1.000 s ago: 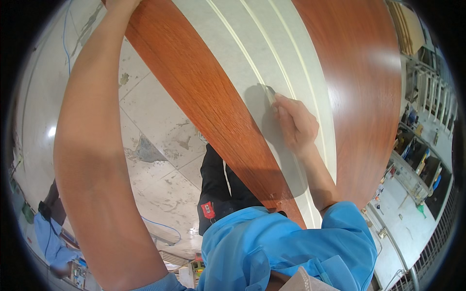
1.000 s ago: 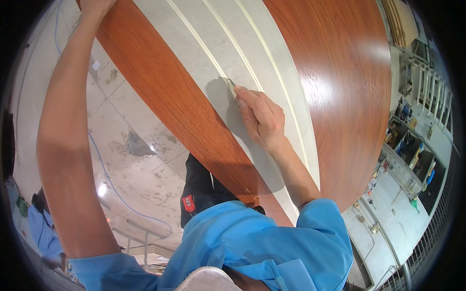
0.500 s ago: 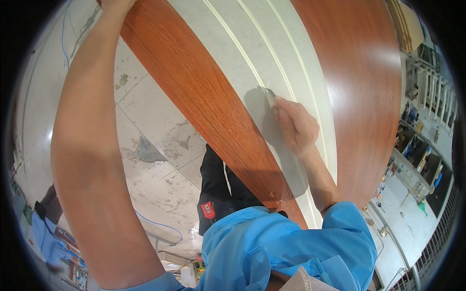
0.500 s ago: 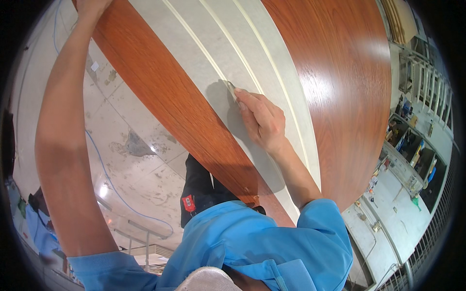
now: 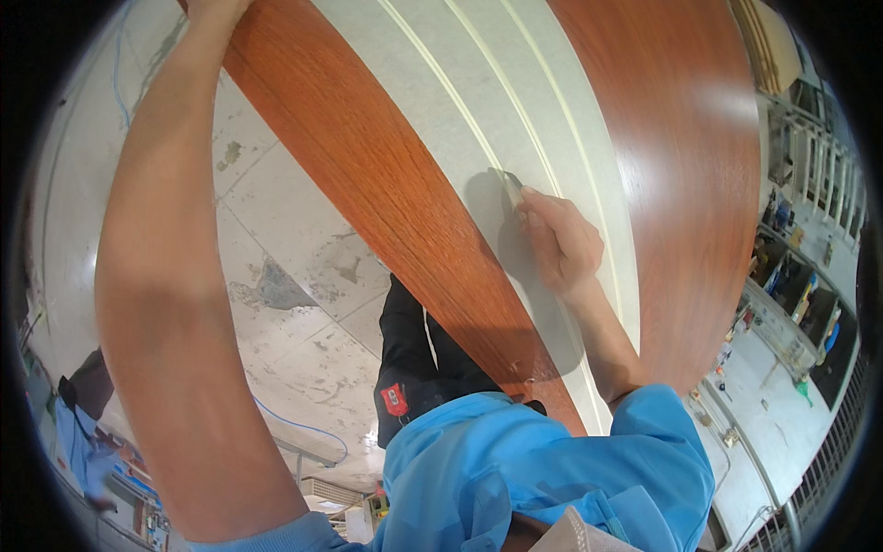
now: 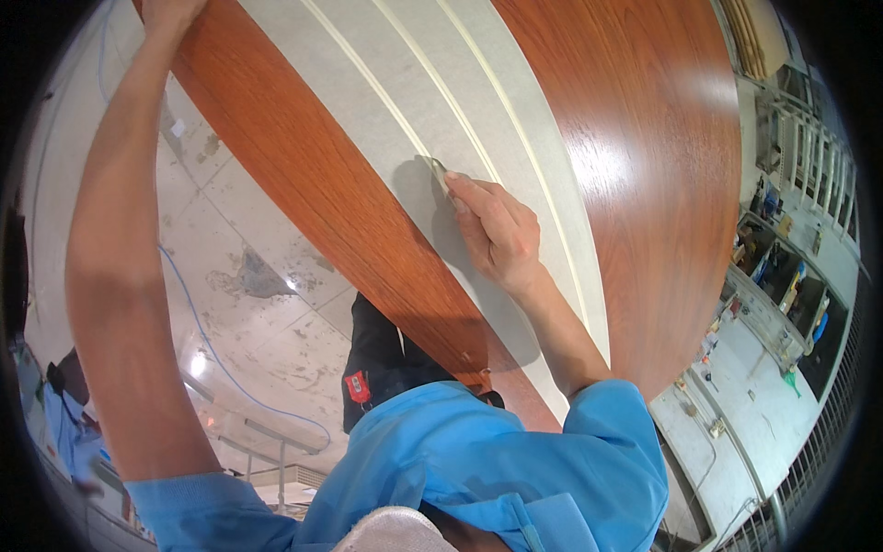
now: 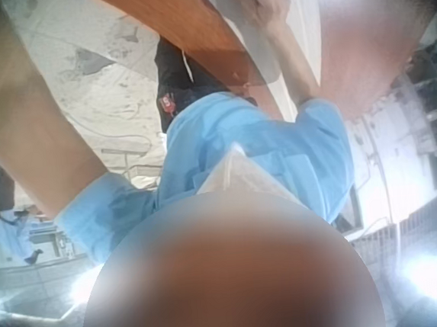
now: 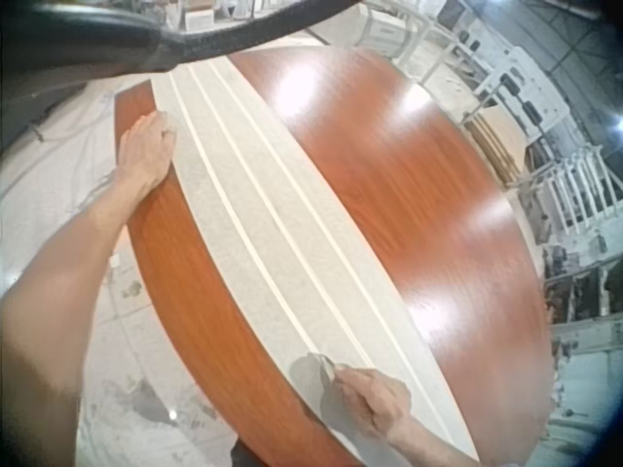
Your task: The person uses a small metal tool to press and smooth a thin white veneer strip along the edge of a curved wooden tabletop. They work along the seam, occasionally lifting the veneer to adjust it, and continue the process along the length of the table.
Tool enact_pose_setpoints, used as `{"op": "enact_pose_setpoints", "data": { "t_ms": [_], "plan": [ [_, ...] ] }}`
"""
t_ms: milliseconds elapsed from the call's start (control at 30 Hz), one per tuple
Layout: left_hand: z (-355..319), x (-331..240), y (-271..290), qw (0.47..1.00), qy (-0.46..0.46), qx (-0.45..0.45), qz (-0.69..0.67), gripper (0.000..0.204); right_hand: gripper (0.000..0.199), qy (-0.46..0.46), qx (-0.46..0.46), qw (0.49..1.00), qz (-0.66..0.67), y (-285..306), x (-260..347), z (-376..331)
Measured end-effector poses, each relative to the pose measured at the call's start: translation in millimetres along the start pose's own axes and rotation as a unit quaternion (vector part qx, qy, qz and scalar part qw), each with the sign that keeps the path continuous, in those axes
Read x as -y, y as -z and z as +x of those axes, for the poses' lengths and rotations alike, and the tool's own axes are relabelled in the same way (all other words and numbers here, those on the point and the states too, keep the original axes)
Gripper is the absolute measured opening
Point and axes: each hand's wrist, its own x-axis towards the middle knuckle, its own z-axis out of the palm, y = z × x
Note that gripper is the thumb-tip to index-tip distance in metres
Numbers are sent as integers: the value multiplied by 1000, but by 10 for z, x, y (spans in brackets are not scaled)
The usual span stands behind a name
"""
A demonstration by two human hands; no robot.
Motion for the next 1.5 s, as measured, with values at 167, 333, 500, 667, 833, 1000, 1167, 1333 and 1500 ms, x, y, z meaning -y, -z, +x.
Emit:
{"op": "enact_pose_setpoints", "data": {
  "t_ms": [167,333,500,667,833,1000,1167,1333,1500],
  "plan": [
    [-137,-105,166,991,55,102,-64,38,29,10,-21,1000,-10,-42,-13,-13],
    [-988,-754,492,998,44,47,16,55,29,36,-38,999,4,-78,-44,-6],
    [-1671,-1390,809,988,95,124,-2,66,27,35,-51,998,18,-97,-40,39],
    [-1631,-1411,843,992,83,90,-6,62,24,4,-52,998,39,-122,-29,52],
    [-1599,-1433,822,990,102,98,8,61,22,14,-35,999,32,-116,-72,34],
    [-1583,-1459,841,989,102,106,22,61,24,6,-26,999,41,-96,-96,37],
    [-1590,-1469,805,989,102,98,35,61,24,-3,-22,999,41,-97,-104,33],
    [-1587,-1444,805,988,103,111,32,60,25,13,-19,1000,20,-80,-106,26],
    [-1596,-1446,784,991,97,84,32,59,22,58,-46,997,19,-105,-112,38]
  ]
}}
